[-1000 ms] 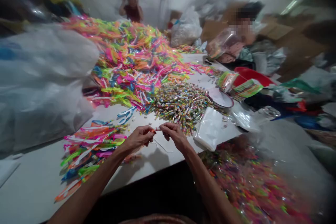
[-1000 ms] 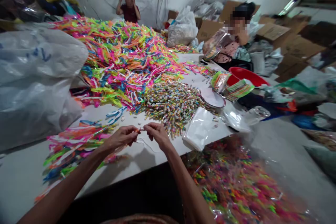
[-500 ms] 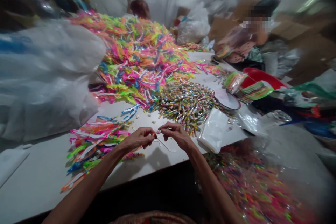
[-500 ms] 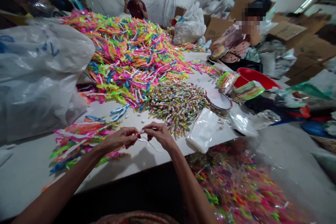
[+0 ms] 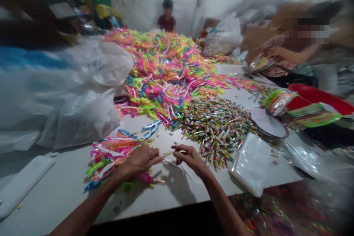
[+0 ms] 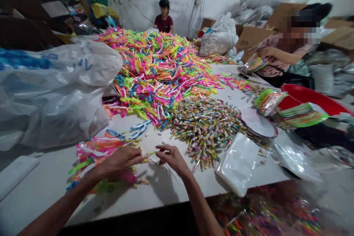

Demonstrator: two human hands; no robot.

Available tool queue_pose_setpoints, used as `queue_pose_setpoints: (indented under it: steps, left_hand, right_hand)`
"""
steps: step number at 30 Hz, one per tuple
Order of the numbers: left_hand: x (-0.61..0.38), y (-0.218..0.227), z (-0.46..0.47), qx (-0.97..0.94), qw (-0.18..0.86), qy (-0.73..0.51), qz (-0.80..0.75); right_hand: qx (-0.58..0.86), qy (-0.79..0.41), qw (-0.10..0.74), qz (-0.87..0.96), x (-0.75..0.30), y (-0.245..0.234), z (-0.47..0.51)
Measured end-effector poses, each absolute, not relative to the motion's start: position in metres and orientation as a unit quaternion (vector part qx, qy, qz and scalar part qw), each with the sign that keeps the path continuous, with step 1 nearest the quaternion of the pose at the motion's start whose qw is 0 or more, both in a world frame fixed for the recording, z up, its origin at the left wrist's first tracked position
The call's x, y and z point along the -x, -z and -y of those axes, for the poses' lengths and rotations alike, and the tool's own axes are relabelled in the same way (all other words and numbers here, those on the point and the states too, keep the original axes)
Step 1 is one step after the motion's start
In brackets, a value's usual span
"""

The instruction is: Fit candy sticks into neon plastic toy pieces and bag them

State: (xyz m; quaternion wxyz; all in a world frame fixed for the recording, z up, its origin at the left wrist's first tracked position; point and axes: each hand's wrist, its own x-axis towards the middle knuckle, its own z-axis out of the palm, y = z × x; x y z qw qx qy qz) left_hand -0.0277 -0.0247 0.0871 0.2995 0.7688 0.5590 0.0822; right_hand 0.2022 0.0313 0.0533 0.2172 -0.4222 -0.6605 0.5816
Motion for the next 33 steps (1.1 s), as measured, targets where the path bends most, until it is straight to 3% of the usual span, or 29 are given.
queue_pose_setpoints:
  steps: [4, 7, 10, 15, 23, 25, 28, 33]
  left_hand:
    - [0.065, -0.106, -0.001, -0.760, 0.065, 0.011, -0.647]
    - [0.061, -0.093, -0.042, -0.720, 0.055, 0.021, -0.692]
    - [0.040, -0.056, -0.078, -0.713, 0.086, 0.009, -0.696]
    - [0.021, -0.012, -0.095, -0.734, 0.114, -0.068, -0.666]
    - [0.004, -0.061, -0.083, -0.737, 0.156, -0.242, -0.612]
    - [-0.007, -0.078, -0.070, -0.689, 0.204, -0.351, -0.600]
    - [-0.023, -0.090, -0.046, -0.536, 0.393, -0.501, -0.554]
    - [-0.030, -0.067, -0.004, -0.382, 0.642, -0.464, -0.476]
  right_hand:
    - [0.578, -0.276, 0.175, 0.748, -0.200, -0.034, -0.077]
    - [0.613, -0.130, 0.066, 0.777, -0.193, -0.026, -0.099]
    - [0.617, -0.091, -0.014, 0.782, -0.182, -0.021, -0.108]
    - [0.566, -0.088, -0.056, 0.818, -0.184, -0.019, -0.122]
    - [0.520, -0.048, -0.046, 0.852, -0.185, -0.013, -0.121]
    - [0.512, -0.037, -0.035, 0.857, -0.185, -0.010, -0.111]
    - [0.471, -0.049, 0.016, 0.881, -0.187, -0.007, -0.099]
    - [0.512, -0.223, 0.160, 0.814, -0.185, -0.020, -0.096]
